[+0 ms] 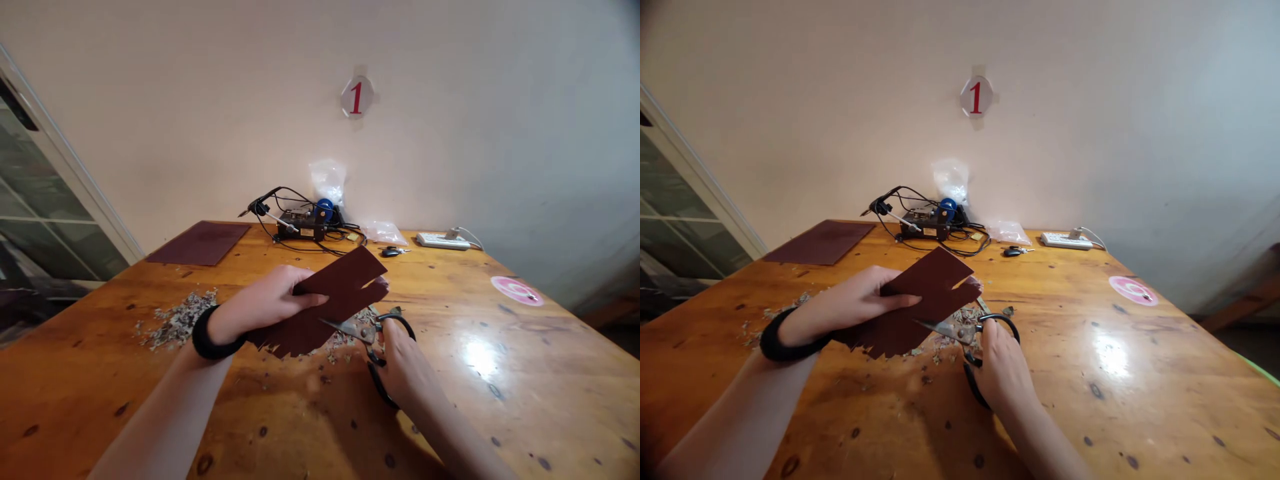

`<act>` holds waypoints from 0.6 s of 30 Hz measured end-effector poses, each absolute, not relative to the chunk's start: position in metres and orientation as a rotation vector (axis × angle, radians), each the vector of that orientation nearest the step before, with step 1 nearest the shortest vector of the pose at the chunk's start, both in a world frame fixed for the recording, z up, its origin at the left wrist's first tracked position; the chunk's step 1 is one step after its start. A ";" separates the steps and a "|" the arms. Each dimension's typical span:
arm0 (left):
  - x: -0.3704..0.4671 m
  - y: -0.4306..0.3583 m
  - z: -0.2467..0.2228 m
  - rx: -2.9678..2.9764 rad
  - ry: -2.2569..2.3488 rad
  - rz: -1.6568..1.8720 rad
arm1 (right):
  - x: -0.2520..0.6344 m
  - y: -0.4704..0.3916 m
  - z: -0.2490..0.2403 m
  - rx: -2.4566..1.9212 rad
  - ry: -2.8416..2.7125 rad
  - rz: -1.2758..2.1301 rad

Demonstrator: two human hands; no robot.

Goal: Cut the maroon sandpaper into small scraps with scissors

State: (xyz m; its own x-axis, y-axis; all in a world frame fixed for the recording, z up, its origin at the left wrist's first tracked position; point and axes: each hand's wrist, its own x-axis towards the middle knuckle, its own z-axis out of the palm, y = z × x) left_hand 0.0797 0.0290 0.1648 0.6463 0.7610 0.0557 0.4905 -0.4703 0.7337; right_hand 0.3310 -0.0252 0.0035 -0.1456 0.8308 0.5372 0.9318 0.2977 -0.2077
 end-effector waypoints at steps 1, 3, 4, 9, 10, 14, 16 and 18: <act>0.079 0.028 0.165 2.159 0.966 0.491 | 0.331 -0.025 0.004 -1.562 -1.998 -0.229; 0.074 0.027 0.168 2.123 0.979 0.511 | 0.333 -0.024 0.004 -1.563 -1.974 -0.209; 0.070 0.026 0.170 2.098 0.997 0.540 | 0.335 -0.024 0.005 -1.564 -1.961 -0.194; 0.041 0.026 0.179 1.939 1.225 0.770 | 0.342 -0.021 0.010 -1.565 -1.850 -0.115; 0.036 0.027 0.179 1.906 1.254 0.778 | 0.342 -0.021 0.011 -1.565 -1.833 -0.092; 0.028 0.035 0.175 1.839 1.305 0.758 | 0.340 -0.021 0.015 -1.566 -1.821 0.097; 0.030 0.038 0.174 1.858 1.337 0.781 | 0.337 -0.023 0.018 -1.562 -1.832 0.273; 0.032 0.038 0.175 1.888 1.355 0.805 | 0.335 -0.025 0.023 -1.525 -1.866 0.515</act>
